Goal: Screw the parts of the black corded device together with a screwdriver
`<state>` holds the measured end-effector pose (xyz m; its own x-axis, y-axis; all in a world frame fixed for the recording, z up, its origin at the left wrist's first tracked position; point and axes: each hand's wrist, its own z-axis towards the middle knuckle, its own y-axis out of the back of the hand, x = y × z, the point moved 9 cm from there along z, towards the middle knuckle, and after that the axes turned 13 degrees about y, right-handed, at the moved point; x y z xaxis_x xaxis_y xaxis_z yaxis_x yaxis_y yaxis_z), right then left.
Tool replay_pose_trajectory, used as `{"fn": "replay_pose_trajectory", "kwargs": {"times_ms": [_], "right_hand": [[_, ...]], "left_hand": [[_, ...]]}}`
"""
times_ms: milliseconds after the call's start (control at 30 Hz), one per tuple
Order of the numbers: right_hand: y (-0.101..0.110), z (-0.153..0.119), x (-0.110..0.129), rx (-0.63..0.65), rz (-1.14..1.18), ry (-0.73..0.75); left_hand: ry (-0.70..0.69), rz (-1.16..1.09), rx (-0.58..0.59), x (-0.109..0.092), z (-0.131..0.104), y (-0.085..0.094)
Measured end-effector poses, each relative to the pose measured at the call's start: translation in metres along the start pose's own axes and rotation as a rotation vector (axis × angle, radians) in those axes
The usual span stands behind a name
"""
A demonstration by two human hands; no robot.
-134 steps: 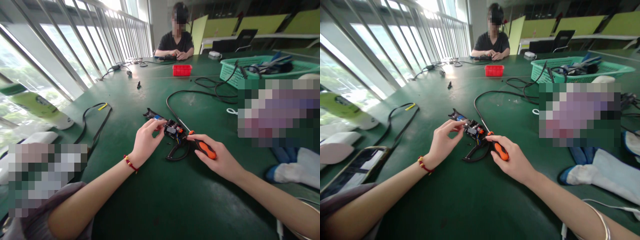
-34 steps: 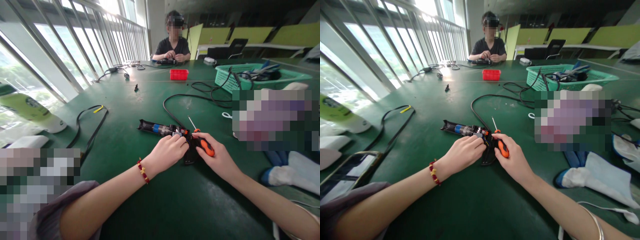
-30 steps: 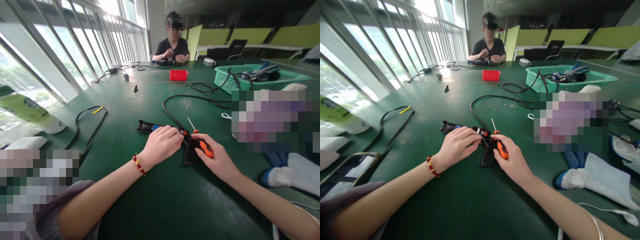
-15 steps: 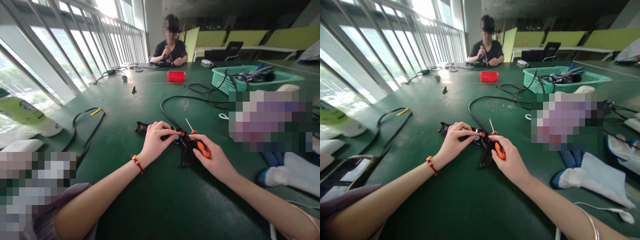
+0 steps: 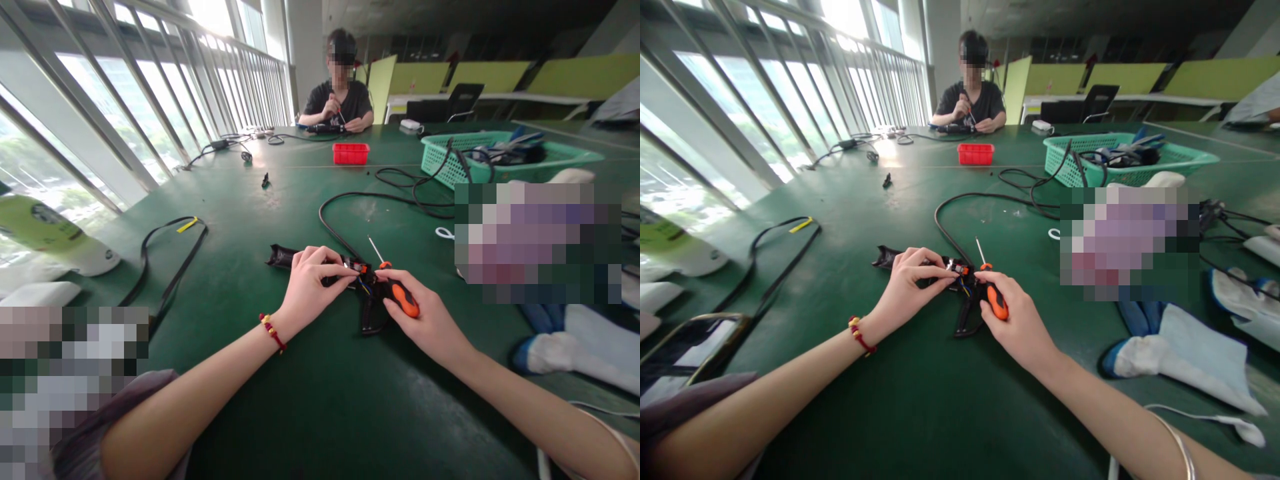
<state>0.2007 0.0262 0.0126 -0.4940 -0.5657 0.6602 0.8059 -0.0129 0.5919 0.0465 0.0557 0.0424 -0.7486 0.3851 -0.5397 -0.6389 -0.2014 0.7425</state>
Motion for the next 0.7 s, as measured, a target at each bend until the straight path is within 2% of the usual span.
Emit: {"fn": "replay_pose_trajectory", "kwargs": {"times_ms": [200,533,700], "right_hand": [[-0.001,0.000,-0.001,0.007,-0.002,-0.005],[0.000,0.000,0.000,-0.001,-0.010,0.000],[-0.001,-0.001,0.000,-0.001,-0.011,0.003]], "left_hand": [[0.012,0.007,0.019,0.001,0.001,-0.002],[0.006,0.034,-0.024,-0.003,-0.001,0.001],[-0.057,0.100,-0.041,-0.009,-0.005,0.002]]}}
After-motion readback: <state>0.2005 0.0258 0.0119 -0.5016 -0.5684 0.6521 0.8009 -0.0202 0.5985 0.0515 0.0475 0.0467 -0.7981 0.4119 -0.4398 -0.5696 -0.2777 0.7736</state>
